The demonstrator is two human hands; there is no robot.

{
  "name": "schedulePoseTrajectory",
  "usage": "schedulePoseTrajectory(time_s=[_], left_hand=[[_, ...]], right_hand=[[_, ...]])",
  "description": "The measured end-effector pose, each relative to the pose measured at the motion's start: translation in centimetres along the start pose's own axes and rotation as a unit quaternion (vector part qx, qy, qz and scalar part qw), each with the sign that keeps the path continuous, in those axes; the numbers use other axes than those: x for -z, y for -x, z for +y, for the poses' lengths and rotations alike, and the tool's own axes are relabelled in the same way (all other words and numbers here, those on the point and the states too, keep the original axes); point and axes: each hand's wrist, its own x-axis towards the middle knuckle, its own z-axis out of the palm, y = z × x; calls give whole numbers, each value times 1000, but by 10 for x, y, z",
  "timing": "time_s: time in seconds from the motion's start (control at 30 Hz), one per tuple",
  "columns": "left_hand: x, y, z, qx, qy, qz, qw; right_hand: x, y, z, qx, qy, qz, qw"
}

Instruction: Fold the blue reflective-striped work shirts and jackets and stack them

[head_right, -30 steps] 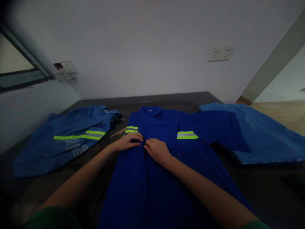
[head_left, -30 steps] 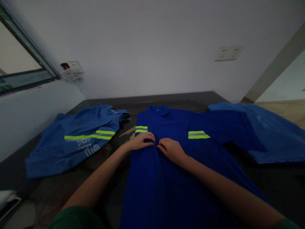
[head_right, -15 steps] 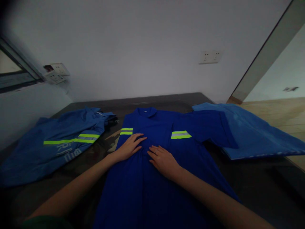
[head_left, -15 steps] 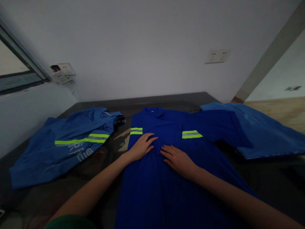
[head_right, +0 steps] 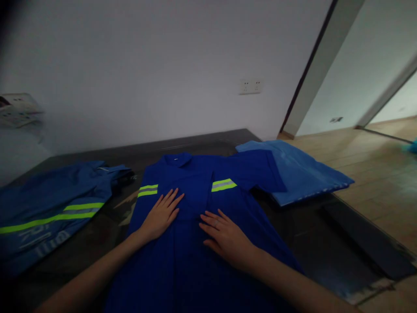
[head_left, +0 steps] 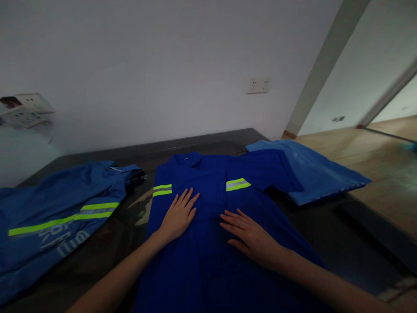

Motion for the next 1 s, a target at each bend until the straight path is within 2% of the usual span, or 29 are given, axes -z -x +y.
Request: schedulePoseTrajectory(time_s=[0.1, 0.23, 0.3, 0.37, 0.47, 0.57, 0.63, 0.7, 0.8, 0.9, 1.0], left_hand=[[-2, 0, 3, 5, -31, -2, 999], [-3, 2, 2, 6, -39, 0, 999], [-2, 1, -1, 10, -26, -10, 1000], [2, -2, -1, 27, -4, -13, 1000], [15, -19, 15, 36, 16, 43, 998], [26, -51, 61, -36, 32, 93, 995], [25, -80, 105, -106, 54, 74, 990], [17, -111, 150, -166, 67, 41, 983], [-4, -155, 208, -187, 41, 29, 981], [-25, -188, 245, -193, -29, 50, 979], [-38, -205, 263, -211, -72, 50, 974]], right_hand=[[9, 32, 0, -54, -36, 21, 998], [28, 91, 0, -176, -104, 114, 972], [39, 127, 1, -256, -121, 166, 944], [47, 165, 2, -353, -122, 194, 907], [48, 218, 7, -480, -130, 174, 850], [33, 252, 12, -523, -149, 132, 829], [17, 262, 13, -512, -172, 123, 832], [1, 262, 9, -481, -216, 125, 840], [-13, 256, 1, -424, -296, 126, 847], [-16, 251, -7, -407, -338, 139, 837], [-10, 254, -12, -424, -336, 160, 826]])
